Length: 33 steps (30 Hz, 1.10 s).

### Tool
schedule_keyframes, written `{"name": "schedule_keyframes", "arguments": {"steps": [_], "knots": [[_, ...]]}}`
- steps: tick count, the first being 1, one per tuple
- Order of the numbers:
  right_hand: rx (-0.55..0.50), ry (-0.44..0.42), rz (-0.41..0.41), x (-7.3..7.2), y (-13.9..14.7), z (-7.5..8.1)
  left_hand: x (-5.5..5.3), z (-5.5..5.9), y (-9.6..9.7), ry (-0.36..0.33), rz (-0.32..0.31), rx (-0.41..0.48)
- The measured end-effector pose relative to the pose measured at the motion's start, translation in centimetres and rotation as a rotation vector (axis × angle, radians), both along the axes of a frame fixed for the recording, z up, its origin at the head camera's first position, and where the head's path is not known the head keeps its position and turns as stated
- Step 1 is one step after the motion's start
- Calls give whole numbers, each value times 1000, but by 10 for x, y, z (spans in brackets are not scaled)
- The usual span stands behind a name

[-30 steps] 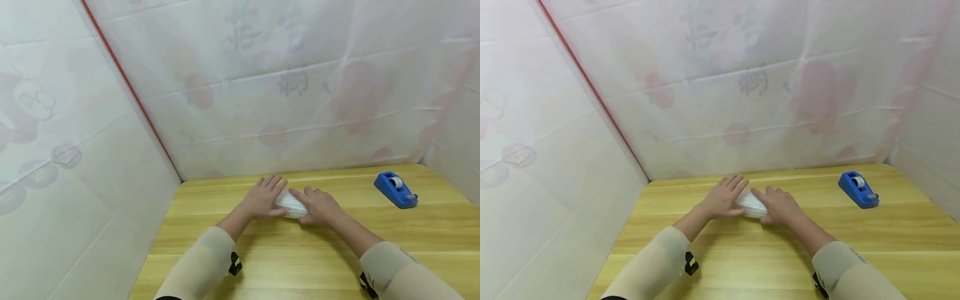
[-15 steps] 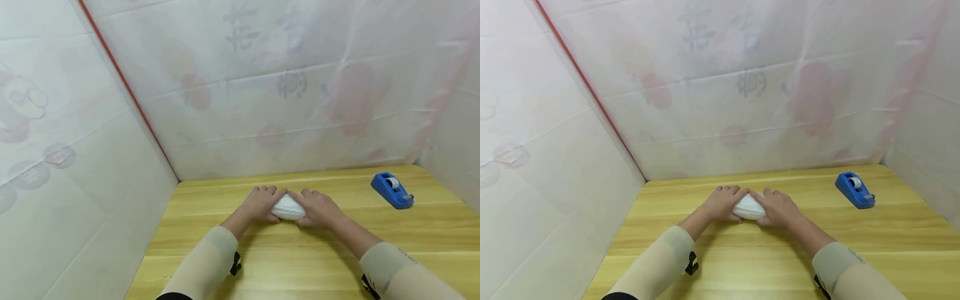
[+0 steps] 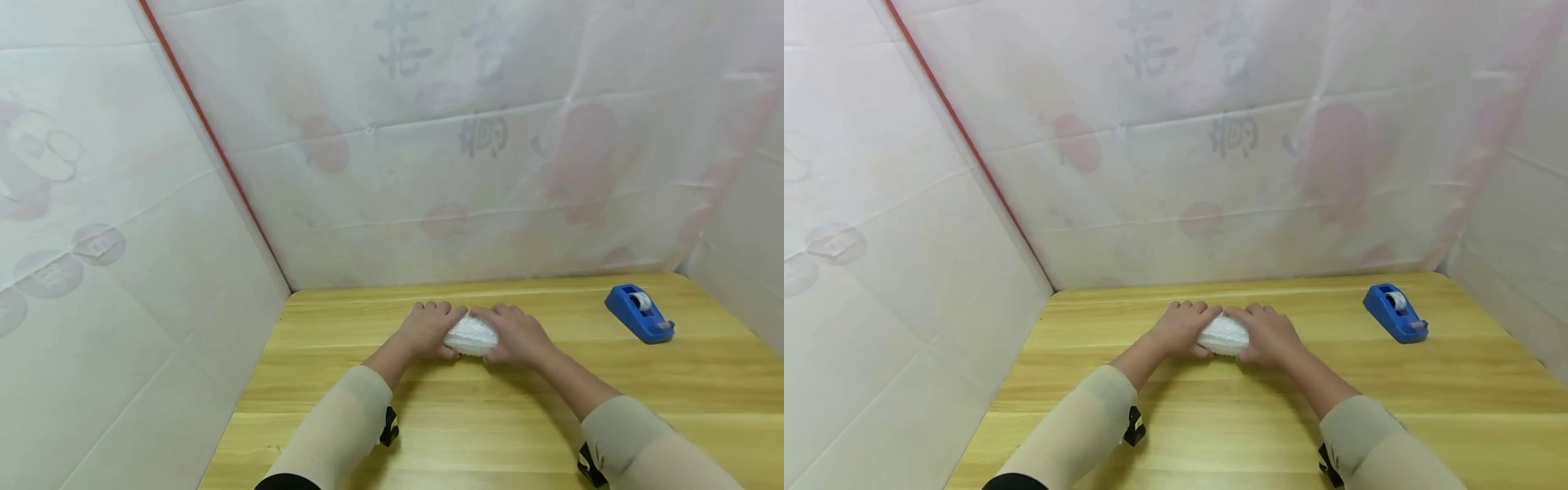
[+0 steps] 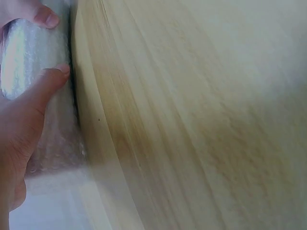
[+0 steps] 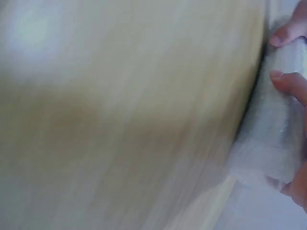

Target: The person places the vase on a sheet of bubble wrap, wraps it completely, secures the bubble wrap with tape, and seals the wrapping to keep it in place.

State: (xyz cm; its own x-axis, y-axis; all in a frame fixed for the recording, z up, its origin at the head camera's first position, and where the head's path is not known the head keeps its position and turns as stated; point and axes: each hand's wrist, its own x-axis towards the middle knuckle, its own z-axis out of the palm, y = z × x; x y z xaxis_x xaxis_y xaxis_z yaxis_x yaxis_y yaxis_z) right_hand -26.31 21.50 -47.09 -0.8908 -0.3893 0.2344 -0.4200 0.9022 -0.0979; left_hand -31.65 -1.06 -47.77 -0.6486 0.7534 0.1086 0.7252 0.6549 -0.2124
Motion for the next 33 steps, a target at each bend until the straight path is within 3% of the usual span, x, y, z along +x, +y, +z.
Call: {"name": "schedule_keyframes", "arguments": {"steps": [3, 6, 9, 14, 20, 23, 30, 33], "knots": [[-36, -78, -53, -1, -4, 4, -1, 1, 1, -5, 14, -10], [-66, -91, -55, -1, -4, 6, -1, 4, 1, -5, 16, -9], [-34, -26, -8, 1, 0, 2, 0, 4, 1, 4, 10, -6], [112, 163, 92, 5, 8, -7, 2, 3, 1, 15, 7, -20], [177, 237, 68, 5, 10, -13, 5, 2, 4, -10, 50, 10], [177, 251, 47, 3, 7, -15, 8, 3, 8, -33, 96, 13], [239, 300, 6, -6, 3, -12, 30, 13, 26, -47, 321, -101], [257, 287, 26, -8, 3, -8, 36, 16, 28, -33, 356, -145]]}}
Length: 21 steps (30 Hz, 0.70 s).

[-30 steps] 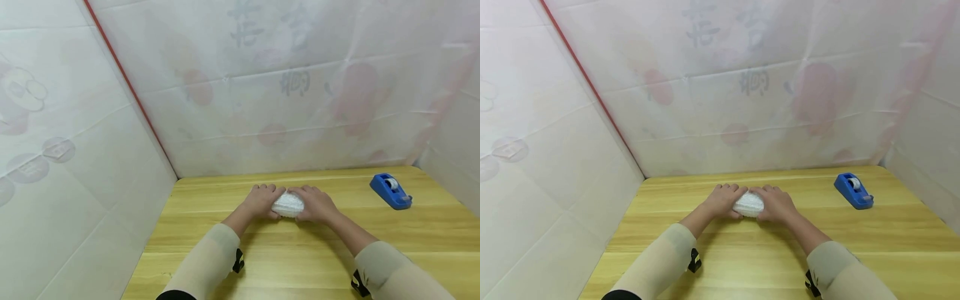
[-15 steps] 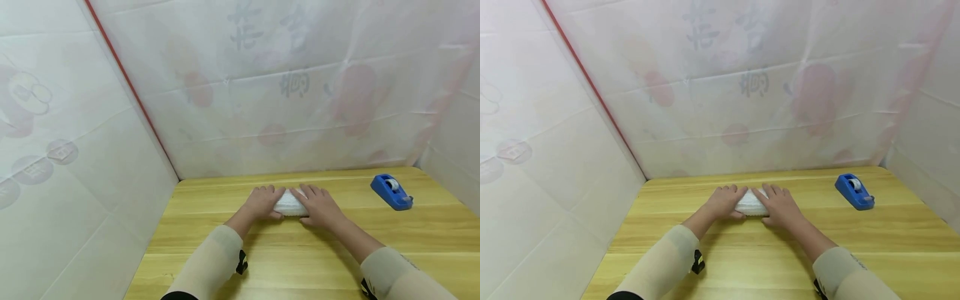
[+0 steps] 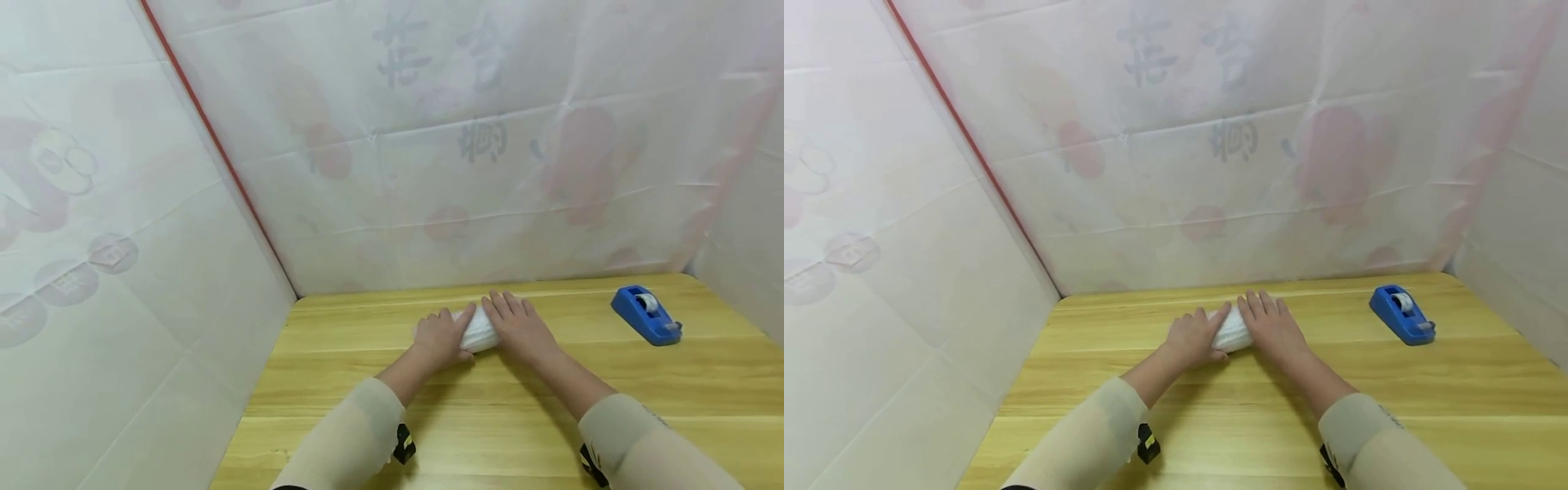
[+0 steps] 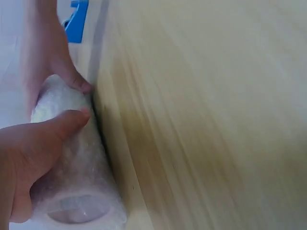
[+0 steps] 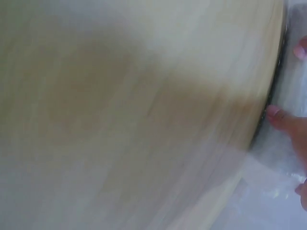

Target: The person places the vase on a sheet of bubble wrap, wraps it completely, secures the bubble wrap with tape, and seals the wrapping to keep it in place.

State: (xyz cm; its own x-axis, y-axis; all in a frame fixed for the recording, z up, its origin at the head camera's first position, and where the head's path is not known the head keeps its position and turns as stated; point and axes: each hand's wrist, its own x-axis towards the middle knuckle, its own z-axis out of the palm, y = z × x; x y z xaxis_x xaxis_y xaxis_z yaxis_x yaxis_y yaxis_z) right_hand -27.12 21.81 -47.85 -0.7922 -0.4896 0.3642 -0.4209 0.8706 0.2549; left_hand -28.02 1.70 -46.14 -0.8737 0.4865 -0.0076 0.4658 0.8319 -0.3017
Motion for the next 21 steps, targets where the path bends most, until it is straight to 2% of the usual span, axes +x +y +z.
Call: {"name": "schedule_keyframes", "arguments": {"steps": [4, 8, 11, 15, 18, 21], "knots": [[-1, -30, 31, -4, 2, 4, 5, -3, -4, -6, -23, -8], [-18, -44, 9, -10, 3, 6, 9, -7, -4, 19, -65, 16], [-37, -24, -8, -11, 1, 4, 12, -9, -4, 31, -65, 36], [-45, 11, 20, -10, -6, 2, 13, -8, -4, 40, -53, 38], [-25, 0, 41, -10, -10, 5, 14, -6, -6, 56, -66, 31], [4, -40, 40, -10, -13, 8, 13, -7, -10, 62, -91, 62]]}}
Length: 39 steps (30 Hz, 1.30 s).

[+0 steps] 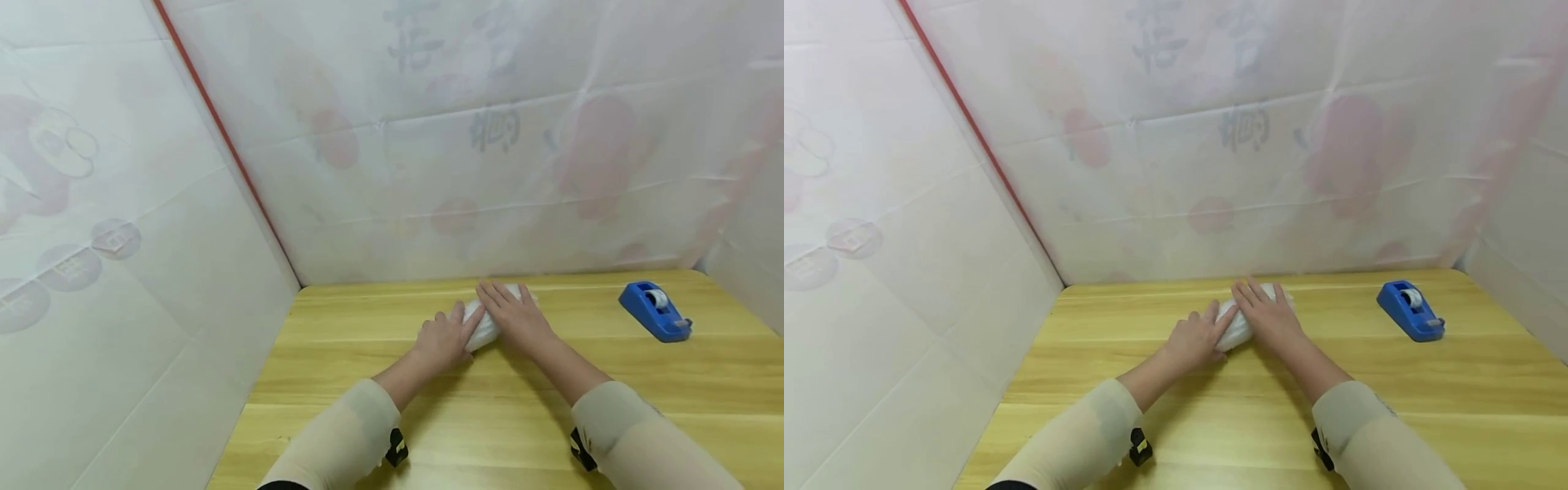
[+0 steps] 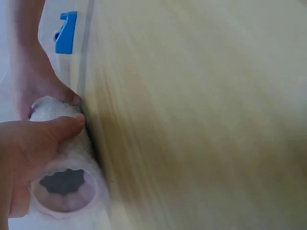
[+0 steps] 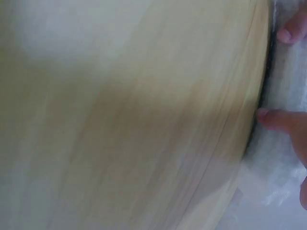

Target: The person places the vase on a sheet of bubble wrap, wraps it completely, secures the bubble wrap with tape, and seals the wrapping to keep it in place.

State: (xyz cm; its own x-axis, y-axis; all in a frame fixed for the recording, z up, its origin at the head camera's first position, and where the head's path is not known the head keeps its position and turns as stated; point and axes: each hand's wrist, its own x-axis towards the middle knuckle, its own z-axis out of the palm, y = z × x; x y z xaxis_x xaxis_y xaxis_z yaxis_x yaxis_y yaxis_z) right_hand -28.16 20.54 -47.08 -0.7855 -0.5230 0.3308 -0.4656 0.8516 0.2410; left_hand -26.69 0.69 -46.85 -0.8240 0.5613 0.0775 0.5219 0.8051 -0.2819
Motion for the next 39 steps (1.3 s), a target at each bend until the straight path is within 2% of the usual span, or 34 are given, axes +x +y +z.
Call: {"name": "schedule_keyframes", "arguments": {"steps": [5, 8, 13, 19, 26, 39], "knots": [[8, -45, 4, 3, 2, 6, 2, -1, -3, 7, -18, 78], [4, -36, 20, 4, 2, 6, 5, 0, -6, 17, 7, 59], [-31, -61, 59, -1, 3, 3, 6, 1, -11, -16, 64, 34], [-121, -114, 143, -8, 8, 2, 7, -3, -15, -52, 16, 70], [-112, -144, 176, -10, 10, 7, 7, -6, -18, -36, -21, 40], [-212, -173, 205, -17, 11, 10, 5, -5, -17, -57, -4, 126]]}}
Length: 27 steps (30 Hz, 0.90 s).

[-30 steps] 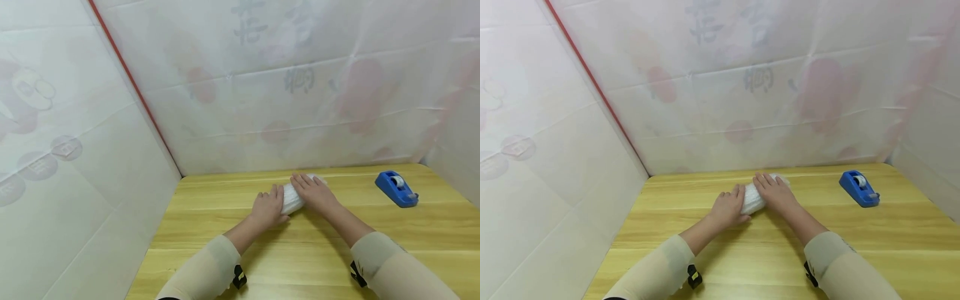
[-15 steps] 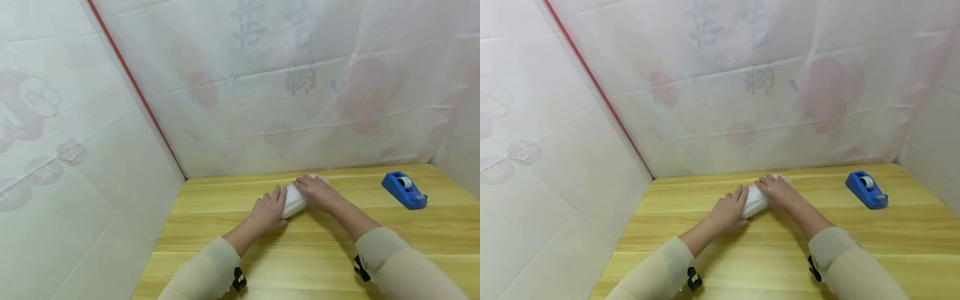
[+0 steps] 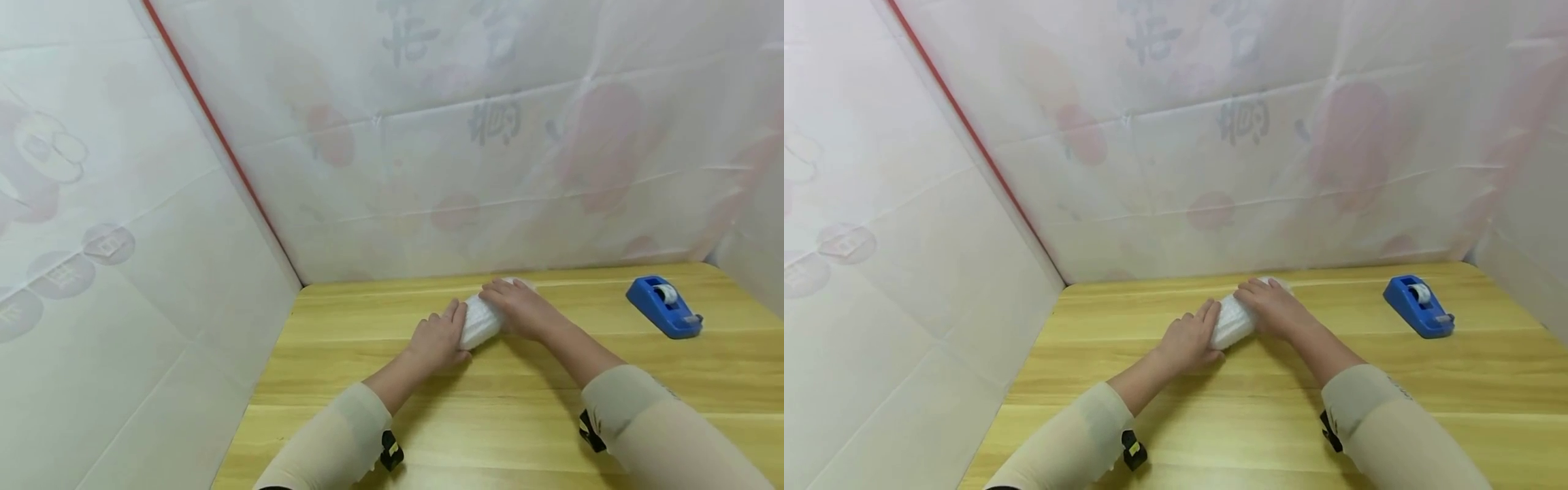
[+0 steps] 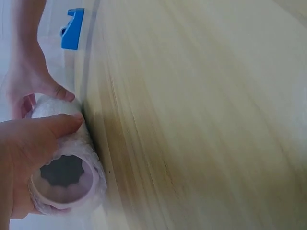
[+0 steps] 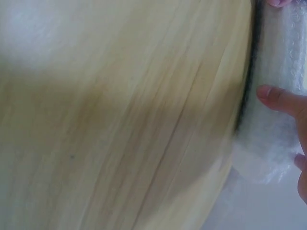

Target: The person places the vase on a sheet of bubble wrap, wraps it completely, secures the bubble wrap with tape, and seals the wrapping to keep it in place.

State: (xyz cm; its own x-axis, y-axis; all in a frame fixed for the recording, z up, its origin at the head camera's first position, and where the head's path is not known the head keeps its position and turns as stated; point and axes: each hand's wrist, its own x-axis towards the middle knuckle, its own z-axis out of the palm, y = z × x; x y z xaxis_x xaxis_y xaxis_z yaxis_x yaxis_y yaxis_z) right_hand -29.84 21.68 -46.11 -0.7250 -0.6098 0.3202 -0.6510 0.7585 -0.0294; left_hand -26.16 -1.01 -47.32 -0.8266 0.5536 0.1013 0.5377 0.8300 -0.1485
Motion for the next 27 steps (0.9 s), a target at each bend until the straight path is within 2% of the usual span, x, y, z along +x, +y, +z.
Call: {"name": "schedule_keyframes", "arguments": {"steps": [7, 14, 19, 22, 27], "knots": [[35, -5, -26, 6, 1, 5, 9, 6, 6, -1, 21, 25], [49, 29, -50, 11, 10, 4, 9, 5, 12, 35, -24, 21], [6, 14, -79, 11, 18, -1, 4, 2, 17, 39, -56, 33], [16, -15, -95, 14, 20, -8, 2, -4, 16, 32, -71, 37], [19, -40, -87, 20, 27, -11, 0, -14, 6, 23, -35, 37]]}}
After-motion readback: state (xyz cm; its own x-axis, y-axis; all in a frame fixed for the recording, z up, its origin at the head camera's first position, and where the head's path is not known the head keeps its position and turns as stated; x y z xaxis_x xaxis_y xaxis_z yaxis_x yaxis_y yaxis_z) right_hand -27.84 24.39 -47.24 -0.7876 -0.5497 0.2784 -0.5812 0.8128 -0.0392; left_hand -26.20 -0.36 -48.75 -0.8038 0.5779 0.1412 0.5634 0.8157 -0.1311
